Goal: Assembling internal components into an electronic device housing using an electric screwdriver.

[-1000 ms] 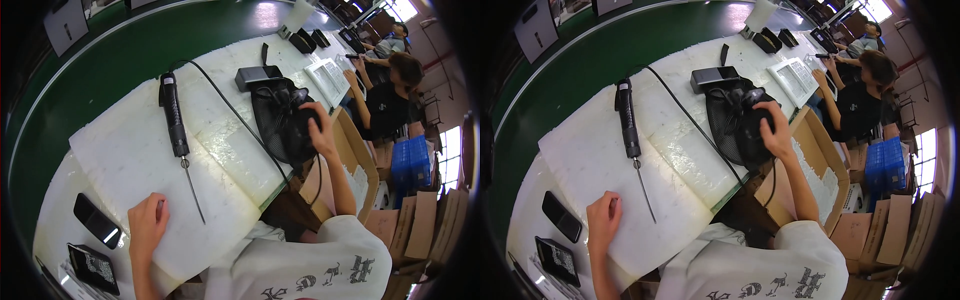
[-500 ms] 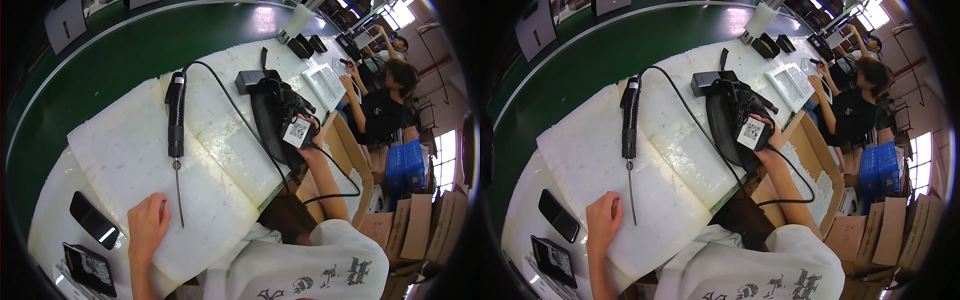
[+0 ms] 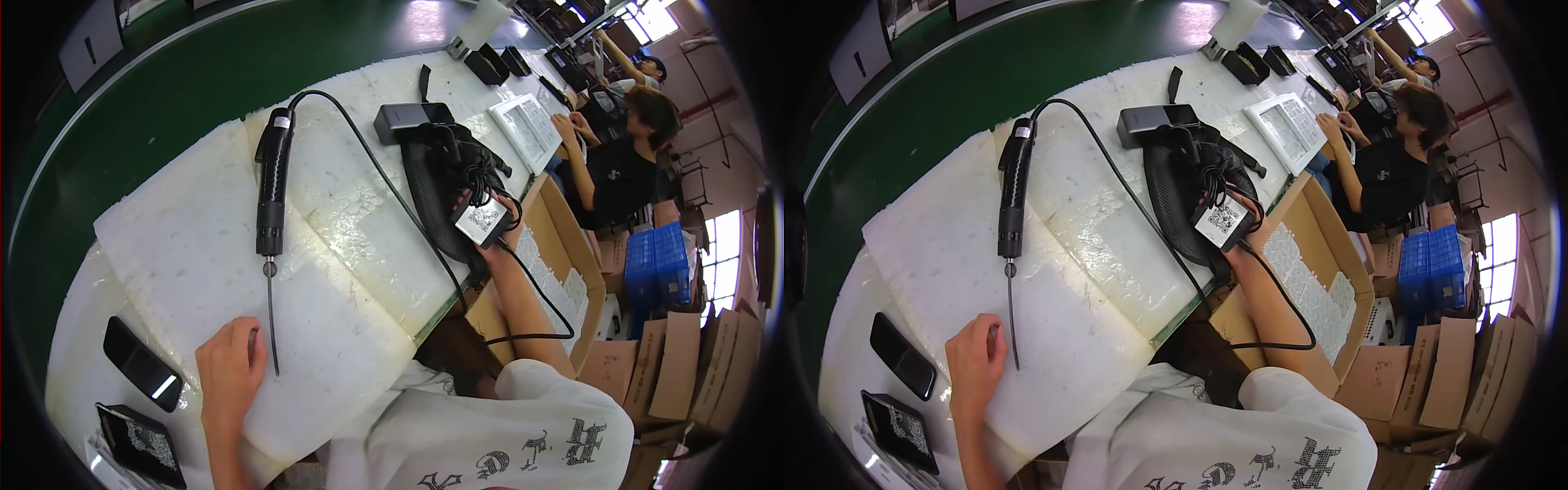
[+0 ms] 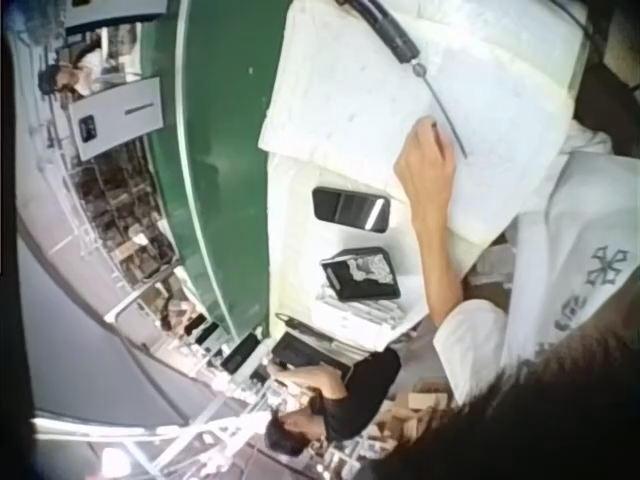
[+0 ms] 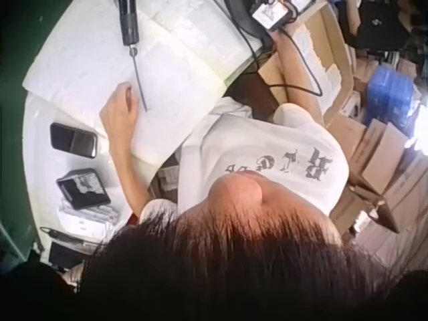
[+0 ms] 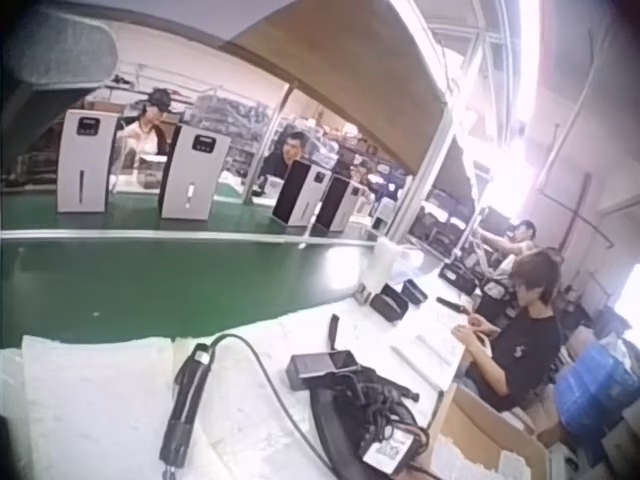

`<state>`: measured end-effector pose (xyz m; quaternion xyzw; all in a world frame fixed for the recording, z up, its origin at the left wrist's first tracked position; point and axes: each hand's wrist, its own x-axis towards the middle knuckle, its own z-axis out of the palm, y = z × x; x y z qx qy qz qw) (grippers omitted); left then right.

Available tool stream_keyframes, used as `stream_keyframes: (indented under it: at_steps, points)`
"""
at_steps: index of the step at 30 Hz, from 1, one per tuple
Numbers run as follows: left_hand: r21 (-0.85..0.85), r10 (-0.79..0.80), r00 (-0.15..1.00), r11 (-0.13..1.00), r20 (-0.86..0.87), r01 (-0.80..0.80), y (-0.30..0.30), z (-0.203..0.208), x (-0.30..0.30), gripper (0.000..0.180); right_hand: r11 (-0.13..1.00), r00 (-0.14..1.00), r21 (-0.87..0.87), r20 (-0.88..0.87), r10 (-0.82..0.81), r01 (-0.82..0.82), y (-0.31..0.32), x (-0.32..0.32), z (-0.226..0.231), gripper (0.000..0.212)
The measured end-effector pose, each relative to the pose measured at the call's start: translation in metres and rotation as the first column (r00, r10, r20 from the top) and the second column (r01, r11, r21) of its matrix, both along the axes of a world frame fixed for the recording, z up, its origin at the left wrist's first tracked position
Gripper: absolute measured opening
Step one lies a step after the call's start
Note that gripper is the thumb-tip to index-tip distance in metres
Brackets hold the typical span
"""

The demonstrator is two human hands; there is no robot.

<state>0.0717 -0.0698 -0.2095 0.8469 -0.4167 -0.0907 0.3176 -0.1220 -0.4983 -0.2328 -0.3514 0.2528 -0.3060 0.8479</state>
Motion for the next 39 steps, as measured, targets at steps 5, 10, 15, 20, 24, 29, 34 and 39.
stream_keyframes:
  at_steps: [5, 10, 15, 20, 24, 29, 34, 39]
  points:
    - [0.004, -0.001, 1.0, 1.0, 0.003, 0.001, -0.001, 0.002, 0.0, 0.016, 0.996, 0.993, 0.041, 0.09, 0.07, -0.074, -0.005, -0.001, -0.002, 0.048]
    - [-0.042, 0.156, 0.942, 0.984, -0.296, -0.176, 0.005, 0.002, 0.002, 0.009, 0.999, 1.0, 0.036, 0.014, -0.019, 0.018, -0.002, 0.0, -0.001, 0.048]
    - [-0.31, 0.281, 0.772, 0.797, -0.57, -0.518, 0.013, -0.007, 0.011, 0.014, 0.988, 0.984, 0.073, 0.128, 0.126, -0.136, -0.003, -0.002, -0.002, 0.048]
    - [-0.339, 0.278, 0.773, 0.777, -0.57, -0.53, 0.013, -0.009, 0.016, 0.017, 0.992, 0.986, 0.01, 0.111, 0.127, -0.129, 0.001, -0.004, -0.003, 0.049]
    - [-0.331, 0.269, 0.8, 0.805, -0.536, -0.492, 0.011, -0.008, 0.017, 0.017, 0.989, 0.992, 0.083, -0.023, -0.122, 0.124, -0.007, -0.009, -0.011, 0.048]
    - [-0.308, 0.282, 0.793, 0.811, -0.539, -0.498, 0.013, -0.013, 0.018, 0.017, 0.998, 0.994, 0.039, 0.098, 0.046, -0.05, 0.004, -0.003, 0.001, 0.046]
    - [-0.305, 0.278, 0.798, 0.817, -0.534, -0.489, 0.009, -0.012, 0.017, 0.017, 0.988, 0.992, 0.151, 0.126, 0.011, -0.03, -0.01, -0.01, -0.007, 0.047]
    - [-0.447, 0.23, 0.745, 0.677, -0.627, -0.585, 0.016, -0.024, 0.023, 0.015, 0.986, 0.978, 0.014, 0.133, 0.16, -0.164, -0.067, -0.038, -0.087, 0.054]
